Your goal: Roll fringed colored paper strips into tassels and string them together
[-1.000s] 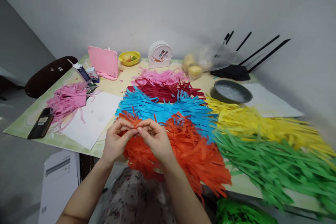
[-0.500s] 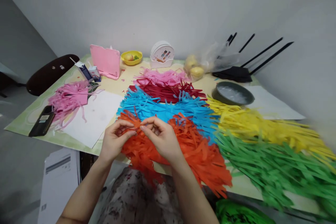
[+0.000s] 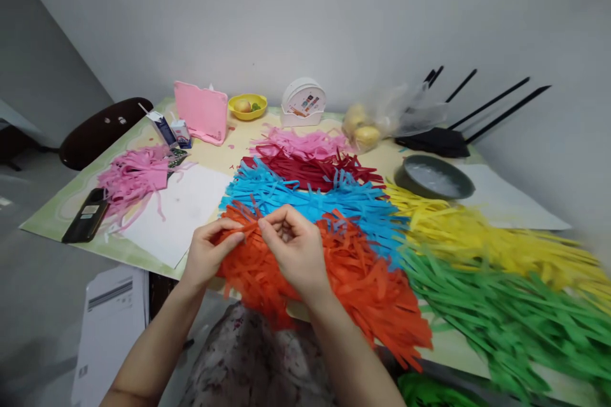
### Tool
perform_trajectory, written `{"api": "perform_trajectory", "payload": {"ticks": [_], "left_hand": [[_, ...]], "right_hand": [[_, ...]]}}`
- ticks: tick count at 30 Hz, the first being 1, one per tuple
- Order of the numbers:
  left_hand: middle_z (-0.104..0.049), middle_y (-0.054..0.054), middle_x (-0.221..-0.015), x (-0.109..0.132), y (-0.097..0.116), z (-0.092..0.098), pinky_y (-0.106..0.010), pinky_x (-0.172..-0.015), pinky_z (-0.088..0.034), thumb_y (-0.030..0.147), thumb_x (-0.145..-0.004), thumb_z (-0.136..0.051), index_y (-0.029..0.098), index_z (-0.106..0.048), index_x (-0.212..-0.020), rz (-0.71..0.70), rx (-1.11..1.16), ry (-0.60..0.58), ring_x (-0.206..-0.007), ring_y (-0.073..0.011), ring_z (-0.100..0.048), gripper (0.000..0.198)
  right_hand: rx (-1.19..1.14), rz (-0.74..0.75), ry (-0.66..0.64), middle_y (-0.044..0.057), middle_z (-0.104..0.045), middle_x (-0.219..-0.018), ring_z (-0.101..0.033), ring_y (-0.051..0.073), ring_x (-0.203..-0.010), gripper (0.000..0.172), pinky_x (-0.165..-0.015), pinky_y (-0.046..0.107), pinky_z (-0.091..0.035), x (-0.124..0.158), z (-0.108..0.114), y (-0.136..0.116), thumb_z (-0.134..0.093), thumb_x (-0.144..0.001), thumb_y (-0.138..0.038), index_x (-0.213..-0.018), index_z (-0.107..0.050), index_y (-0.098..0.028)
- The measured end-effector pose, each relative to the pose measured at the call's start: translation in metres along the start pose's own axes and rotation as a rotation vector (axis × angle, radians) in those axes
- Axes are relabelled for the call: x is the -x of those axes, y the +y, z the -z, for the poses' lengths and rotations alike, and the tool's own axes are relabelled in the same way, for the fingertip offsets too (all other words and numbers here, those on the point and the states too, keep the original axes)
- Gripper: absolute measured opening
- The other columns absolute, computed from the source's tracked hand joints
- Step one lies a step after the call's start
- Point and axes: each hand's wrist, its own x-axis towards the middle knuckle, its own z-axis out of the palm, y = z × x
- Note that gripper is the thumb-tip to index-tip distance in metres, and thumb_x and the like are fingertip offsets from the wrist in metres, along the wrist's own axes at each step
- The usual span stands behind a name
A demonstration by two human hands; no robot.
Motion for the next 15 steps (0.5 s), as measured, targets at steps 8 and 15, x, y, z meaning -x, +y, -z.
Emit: {"api": "perform_trajectory", "payload": {"ticks": [8,15], "left_hand": [[-0.069,-0.011,-0.109,-0.095,0.005,0.132,-0.038,-0.088,-0.048,0.025,-0.090,-0.053,0.013,-0.062,-0.114,-0.181,-0.857,0.449,-0.098,-0.0231,-0.063,0.029],[-0.063,-0.010,-0.116,-0.237,-0.020,0.151,-0.047,-0.100,-0.043,0.025,-0.092,-0.056,0.010,-0.063,-0.109,-0.044,-1.086,0.150,-0.111,-0.0240,-0.056,0.024]], "right_hand": [[-0.017,-0.098,-0.110,-0.004,-0.055,-0.063,-0.051,0.012,-0.056,0.030,-0.052,0.022,-0.041,0.013,0.007,0.026,-0.060,-0.086,-0.037,-0.110,-0.059,-0.018],[0.326,-0.155,-0.094,0.003,-0.066,-0.070,-0.063,0.016,-0.060,0.030,-0.054,0.023,-0.051,0.044,0.047,0.064,-0.054,-0.089,-0.042,-0.098,-0.067,-0.017]]}}
